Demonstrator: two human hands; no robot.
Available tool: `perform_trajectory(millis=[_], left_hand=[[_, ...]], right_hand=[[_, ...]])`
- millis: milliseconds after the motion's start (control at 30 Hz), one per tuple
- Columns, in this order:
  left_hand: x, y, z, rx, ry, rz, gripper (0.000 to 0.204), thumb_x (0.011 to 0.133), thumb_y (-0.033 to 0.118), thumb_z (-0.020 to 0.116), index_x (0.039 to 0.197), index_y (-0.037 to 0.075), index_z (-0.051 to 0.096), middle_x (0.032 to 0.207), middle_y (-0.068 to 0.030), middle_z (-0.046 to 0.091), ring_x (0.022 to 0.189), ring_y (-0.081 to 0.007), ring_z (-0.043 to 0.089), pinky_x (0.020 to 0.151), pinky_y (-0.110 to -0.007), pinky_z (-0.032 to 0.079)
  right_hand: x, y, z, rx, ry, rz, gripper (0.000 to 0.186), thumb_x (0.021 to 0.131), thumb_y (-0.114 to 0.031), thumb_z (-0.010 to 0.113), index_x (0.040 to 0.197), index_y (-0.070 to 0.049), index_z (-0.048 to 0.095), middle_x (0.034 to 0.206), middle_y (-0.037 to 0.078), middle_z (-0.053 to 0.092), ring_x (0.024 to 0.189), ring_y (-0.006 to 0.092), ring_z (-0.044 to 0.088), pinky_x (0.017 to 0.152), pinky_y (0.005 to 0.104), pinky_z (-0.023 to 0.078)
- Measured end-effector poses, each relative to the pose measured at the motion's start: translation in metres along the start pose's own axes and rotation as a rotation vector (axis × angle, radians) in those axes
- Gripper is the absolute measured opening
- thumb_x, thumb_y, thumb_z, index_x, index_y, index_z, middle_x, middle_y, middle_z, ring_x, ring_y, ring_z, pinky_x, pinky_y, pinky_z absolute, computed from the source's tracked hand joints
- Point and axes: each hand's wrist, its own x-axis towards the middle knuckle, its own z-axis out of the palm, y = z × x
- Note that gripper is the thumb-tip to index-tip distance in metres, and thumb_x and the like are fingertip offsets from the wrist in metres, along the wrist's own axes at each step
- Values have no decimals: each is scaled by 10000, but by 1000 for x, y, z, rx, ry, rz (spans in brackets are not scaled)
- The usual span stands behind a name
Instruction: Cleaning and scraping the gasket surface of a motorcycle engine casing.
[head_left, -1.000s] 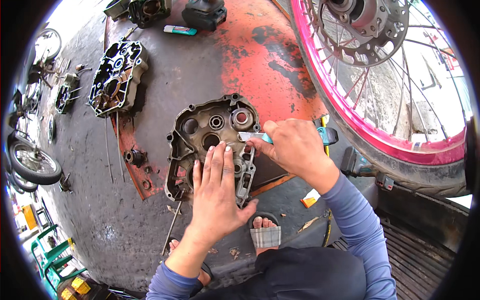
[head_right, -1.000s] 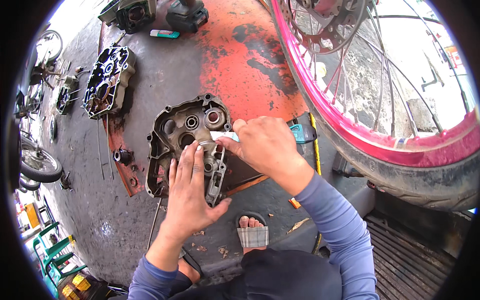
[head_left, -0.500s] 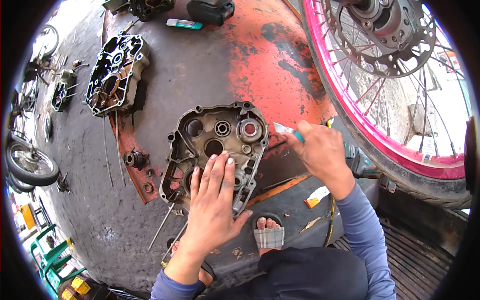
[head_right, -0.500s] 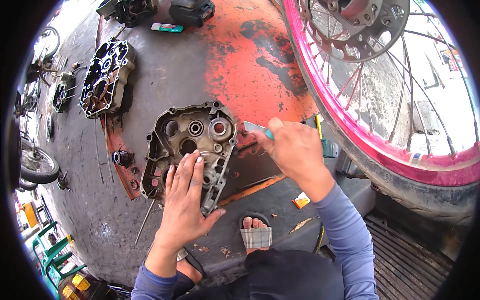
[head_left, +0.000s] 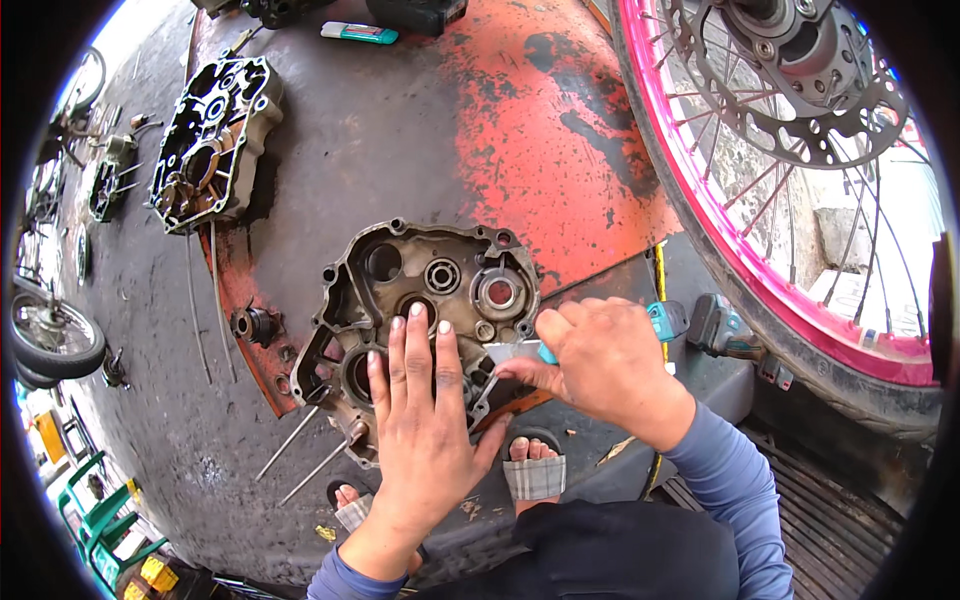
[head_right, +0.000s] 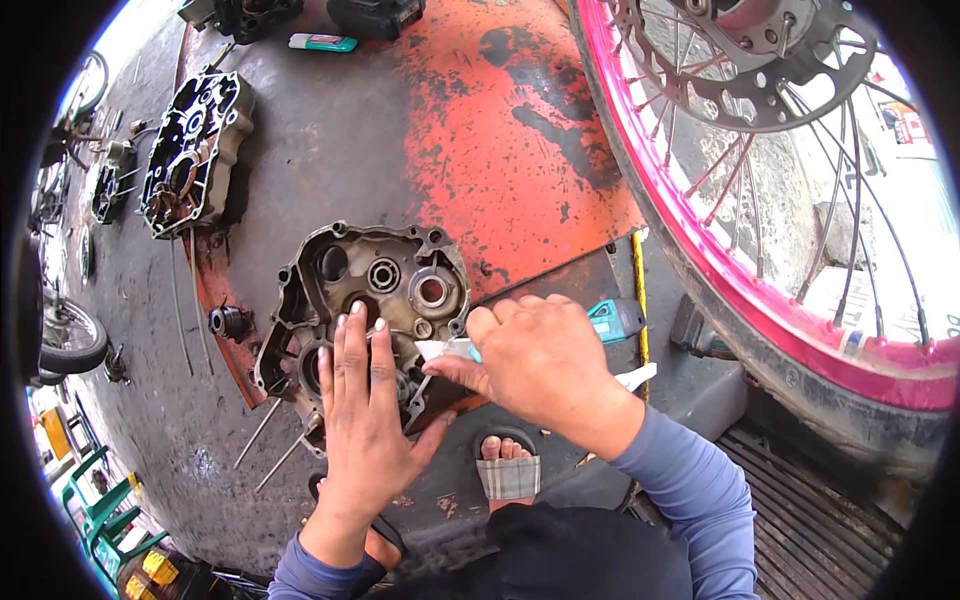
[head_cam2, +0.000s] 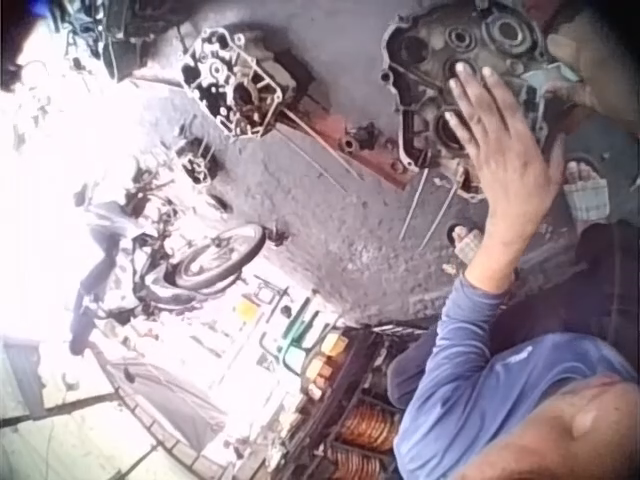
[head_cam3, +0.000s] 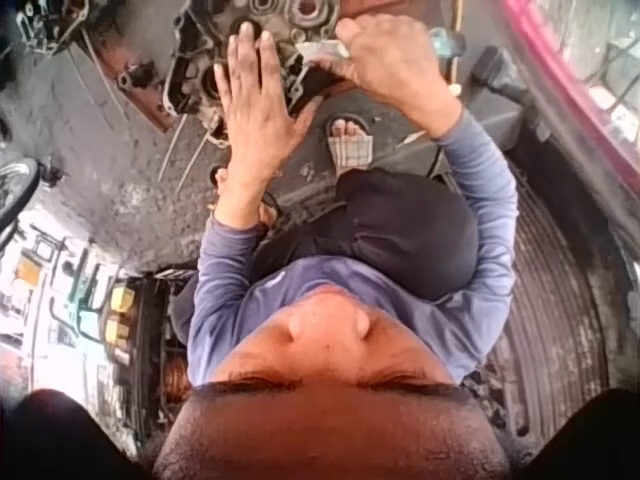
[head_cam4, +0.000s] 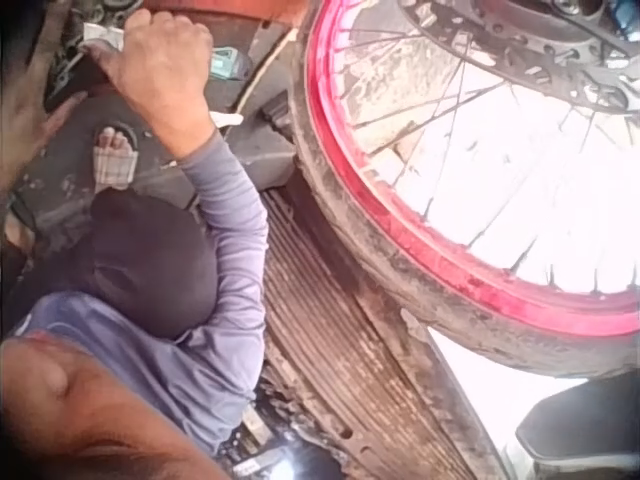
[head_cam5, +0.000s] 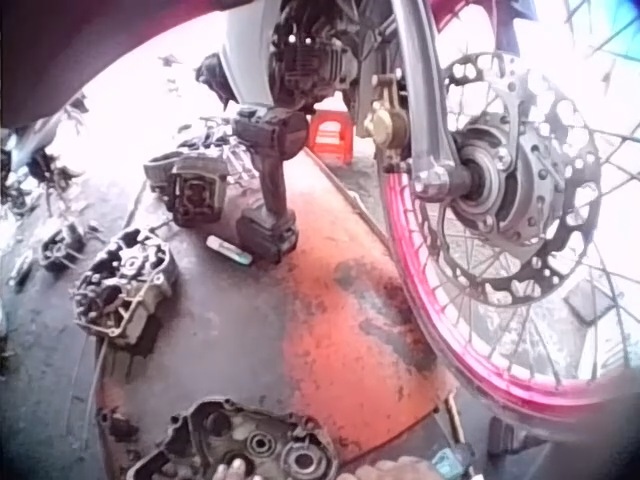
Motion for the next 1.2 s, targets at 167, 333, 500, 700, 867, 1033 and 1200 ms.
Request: perform_trajectory(millis=[167, 333, 500, 700, 867, 1033, 1200], left_hand=[[7, 7, -2, 86, -87, -1, 948, 725, 234, 814, 1505, -41, 349, 1582, -224, 328, 1502, -407, 274, 1211, -612, 146], [9, 7, 0, 83, -114, -21, 918, 708, 178, 793, 1495, -33, 371, 1567, -218, 341, 1498, -408, 272, 1211, -619, 138], [11, 7, 0, 80, -120, -23, 887, 714, 166, 786, 1481, -31, 387, 1541, -229, 354, 1479, -425, 290, 1209, -624, 139], [12, 10, 6, 165, -104, -21, 880, 705, 165, 787, 1475, -14, 402, 1534, -240, 354, 1477, -428, 291, 1197, -644, 142], [13, 12, 4, 193, -124, -22, 882, 683, 151, 796, 1468, -5, 424, 1538, -241, 352, 1483, -427, 287, 1195, -647, 138], [12, 11, 4, 170, -129, -28, 879, 673, 141, 798, 1461, -2, 437, 1540, -241, 352, 1484, -428, 285, 1198, -646, 132], [13, 12, 3, 184, -130, -46, 679, 792, 212, 699, 1427, 54, 518, 1516, -225, 413, 1456, -404, 353, 1169, -678, 164]], right_hand=[[2, 8, 8, -7, -48, 29, 585, 825, -643, 684, 679, -87, 576, 603, 69, 564, 554, 281, 614, 508, 420, 462], [0, 10, 12, 33, -56, 53, 617, 813, -668, 679, 650, -84, 566, 590, 72, 560, 551, 281, 614, 497, 421, 450], [6, 7, 6, 27, -129, 69, 635, 803, -680, 686, 621, -86, 551, 560, 76, 555, 530, 282, 609, 488, 408, 447], [5, 14, 13, -1, -78, 39, 688, 851, -712, 620, 590, -77, 572, 491, 108, 563, 448, 261, 610, 429, 382, 470], [7, 10, 14, 38, -71, 48, 703, 855, -723, 611, 574, -80, 566, 463, 106, 544, 423, 264, 603, 407, 383, 464], [1, 8, 14, 76, -118, 130, 690, 831, -716, 639, 571, -87, 528, 488, 103, 541, 444, 291, 594, 422, 398, 439], [-7, 7, 19, 99, -105, 199, 682, 805, -708, 669, 594, -80, 508, 523, 99, 542, 465, 307, 577, 442, 412, 405]])
